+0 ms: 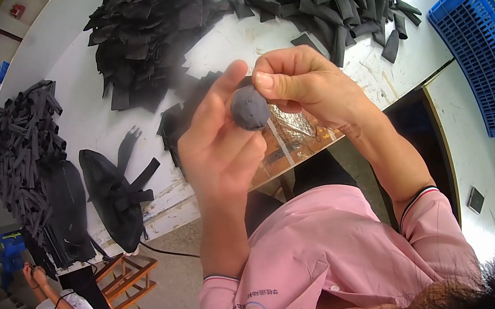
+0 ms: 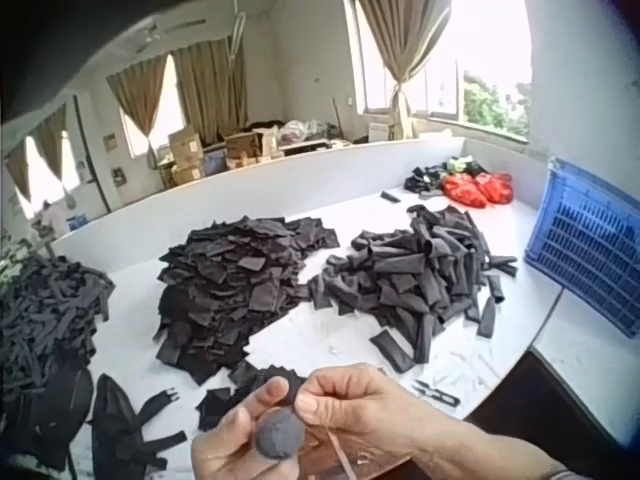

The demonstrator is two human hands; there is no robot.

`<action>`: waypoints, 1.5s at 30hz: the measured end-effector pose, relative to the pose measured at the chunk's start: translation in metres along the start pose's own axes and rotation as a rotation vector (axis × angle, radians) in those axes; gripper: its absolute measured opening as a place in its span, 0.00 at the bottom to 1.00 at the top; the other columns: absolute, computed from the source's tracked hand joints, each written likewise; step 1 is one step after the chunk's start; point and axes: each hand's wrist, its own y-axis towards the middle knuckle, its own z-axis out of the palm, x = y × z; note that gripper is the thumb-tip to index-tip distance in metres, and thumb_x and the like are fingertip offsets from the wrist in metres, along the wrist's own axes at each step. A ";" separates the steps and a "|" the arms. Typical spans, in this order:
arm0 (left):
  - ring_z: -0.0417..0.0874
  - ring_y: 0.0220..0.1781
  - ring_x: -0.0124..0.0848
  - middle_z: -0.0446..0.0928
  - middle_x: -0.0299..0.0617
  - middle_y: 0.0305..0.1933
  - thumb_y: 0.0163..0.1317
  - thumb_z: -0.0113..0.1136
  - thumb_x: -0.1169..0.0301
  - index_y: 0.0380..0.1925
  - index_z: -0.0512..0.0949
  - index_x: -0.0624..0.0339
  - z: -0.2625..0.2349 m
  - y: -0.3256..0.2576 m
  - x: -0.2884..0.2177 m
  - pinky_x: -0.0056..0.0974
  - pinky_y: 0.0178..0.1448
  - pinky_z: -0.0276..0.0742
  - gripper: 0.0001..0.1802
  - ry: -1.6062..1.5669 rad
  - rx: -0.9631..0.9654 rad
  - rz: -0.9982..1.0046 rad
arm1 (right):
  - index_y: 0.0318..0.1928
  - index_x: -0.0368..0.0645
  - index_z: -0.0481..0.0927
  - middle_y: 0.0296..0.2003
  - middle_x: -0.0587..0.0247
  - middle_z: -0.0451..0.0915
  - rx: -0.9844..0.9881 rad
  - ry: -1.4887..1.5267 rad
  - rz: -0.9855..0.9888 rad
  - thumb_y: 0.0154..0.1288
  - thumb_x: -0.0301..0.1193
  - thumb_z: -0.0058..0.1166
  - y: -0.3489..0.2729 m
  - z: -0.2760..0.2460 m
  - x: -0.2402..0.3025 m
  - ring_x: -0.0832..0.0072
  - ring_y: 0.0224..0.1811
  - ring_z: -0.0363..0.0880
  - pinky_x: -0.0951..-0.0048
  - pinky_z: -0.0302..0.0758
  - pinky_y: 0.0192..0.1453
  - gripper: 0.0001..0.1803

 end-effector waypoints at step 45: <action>0.73 0.36 0.21 0.77 0.39 0.34 0.61 0.48 0.75 0.36 0.74 0.69 -0.034 0.000 0.015 0.27 0.45 0.68 0.09 1.643 -0.124 0.616 | 0.37 0.36 0.73 0.22 0.61 0.72 -0.146 -0.659 -0.483 0.54 0.49 0.51 -0.008 -0.016 -0.042 0.71 0.30 0.74 0.72 0.69 0.32 0.25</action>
